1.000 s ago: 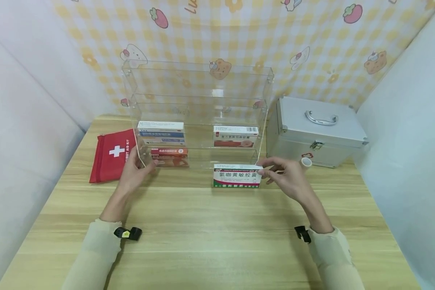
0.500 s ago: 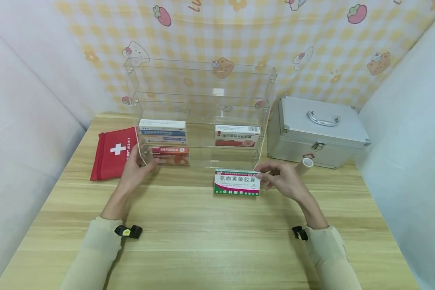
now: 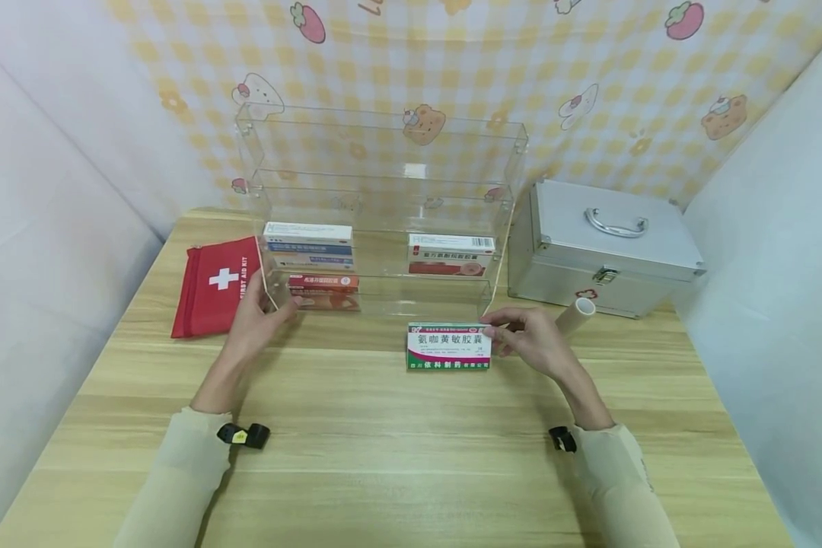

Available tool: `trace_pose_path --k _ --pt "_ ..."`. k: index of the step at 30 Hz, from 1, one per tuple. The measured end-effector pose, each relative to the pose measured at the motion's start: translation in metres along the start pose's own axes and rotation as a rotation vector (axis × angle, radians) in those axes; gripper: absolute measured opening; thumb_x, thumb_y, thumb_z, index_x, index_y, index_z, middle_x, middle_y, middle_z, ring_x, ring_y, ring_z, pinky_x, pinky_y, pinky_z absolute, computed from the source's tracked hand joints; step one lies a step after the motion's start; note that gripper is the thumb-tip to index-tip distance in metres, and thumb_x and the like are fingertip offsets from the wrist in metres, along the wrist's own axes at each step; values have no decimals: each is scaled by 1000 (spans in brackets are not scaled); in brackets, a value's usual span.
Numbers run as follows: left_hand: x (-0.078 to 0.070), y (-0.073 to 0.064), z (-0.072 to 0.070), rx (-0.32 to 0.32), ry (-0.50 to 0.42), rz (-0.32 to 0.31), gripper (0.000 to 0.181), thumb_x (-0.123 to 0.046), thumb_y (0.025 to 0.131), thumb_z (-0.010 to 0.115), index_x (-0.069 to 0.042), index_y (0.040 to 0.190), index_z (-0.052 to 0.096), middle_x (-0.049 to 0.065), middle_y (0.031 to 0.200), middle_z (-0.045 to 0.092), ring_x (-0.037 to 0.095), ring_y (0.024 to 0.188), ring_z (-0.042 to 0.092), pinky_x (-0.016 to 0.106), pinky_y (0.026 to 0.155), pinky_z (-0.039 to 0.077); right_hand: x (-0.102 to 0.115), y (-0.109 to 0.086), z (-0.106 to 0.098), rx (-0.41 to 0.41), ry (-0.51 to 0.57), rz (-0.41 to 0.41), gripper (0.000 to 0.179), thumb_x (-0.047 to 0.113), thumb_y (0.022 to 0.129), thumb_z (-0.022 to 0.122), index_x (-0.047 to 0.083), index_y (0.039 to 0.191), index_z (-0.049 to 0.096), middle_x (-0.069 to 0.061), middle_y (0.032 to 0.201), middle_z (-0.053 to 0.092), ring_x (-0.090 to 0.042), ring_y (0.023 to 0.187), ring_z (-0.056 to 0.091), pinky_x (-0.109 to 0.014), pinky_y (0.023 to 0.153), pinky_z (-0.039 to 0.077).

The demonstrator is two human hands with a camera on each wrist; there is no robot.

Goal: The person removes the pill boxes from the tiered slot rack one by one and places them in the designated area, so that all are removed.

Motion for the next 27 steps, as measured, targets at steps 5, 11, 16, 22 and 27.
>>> trace_pose_path --k 5,11,16,22,27 --pt "0 0 0 -1 3 3 77 -4 90 66 -9 154 24 24 148 37 41 135 34 58 109 26 -3 1 3 -114 -167 -36 19 14 89 73 8 107 75 -7 102 73 -21 82 69 -27 66 55" --pt "0 0 -1 -5 7 -8 76 -4 90 67 -9 154 25 24 146 38 41 134 35 59 109 26 -6 3 7 -204 -206 -52 16 11 89 73 7 105 75 -11 100 72 -25 71 70 -24 55 53" --pt "1 0 -1 -6 3 -15 77 -4 90 66 -8 154 24 25 147 37 41 135 34 57 110 25 -9 6 7 -219 -218 -42 15 9 89 72 6 103 75 -13 100 71 -24 69 70 -24 55 53" --pt "0 -1 -1 -3 2 -21 75 -5 91 66 -9 154 25 25 145 39 41 131 37 59 107 28 -12 11 10 -146 -166 -38 15 7 89 72 1 103 74 -16 105 70 -25 73 71 -32 62 58" --pt "11 3 -1 0 -4 -30 76 -11 91 68 -17 154 26 18 148 39 36 133 36 59 107 28 -14 15 10 -88 -143 -42 17 3 88 72 2 104 74 -15 106 70 -23 74 71 -33 63 58"
Point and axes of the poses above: each hand's wrist, its own y-axis towards the middle knuckle, its own z-axis out of the palm, x = y × z, the point moved 5 cm from there along y, towards the middle knuckle
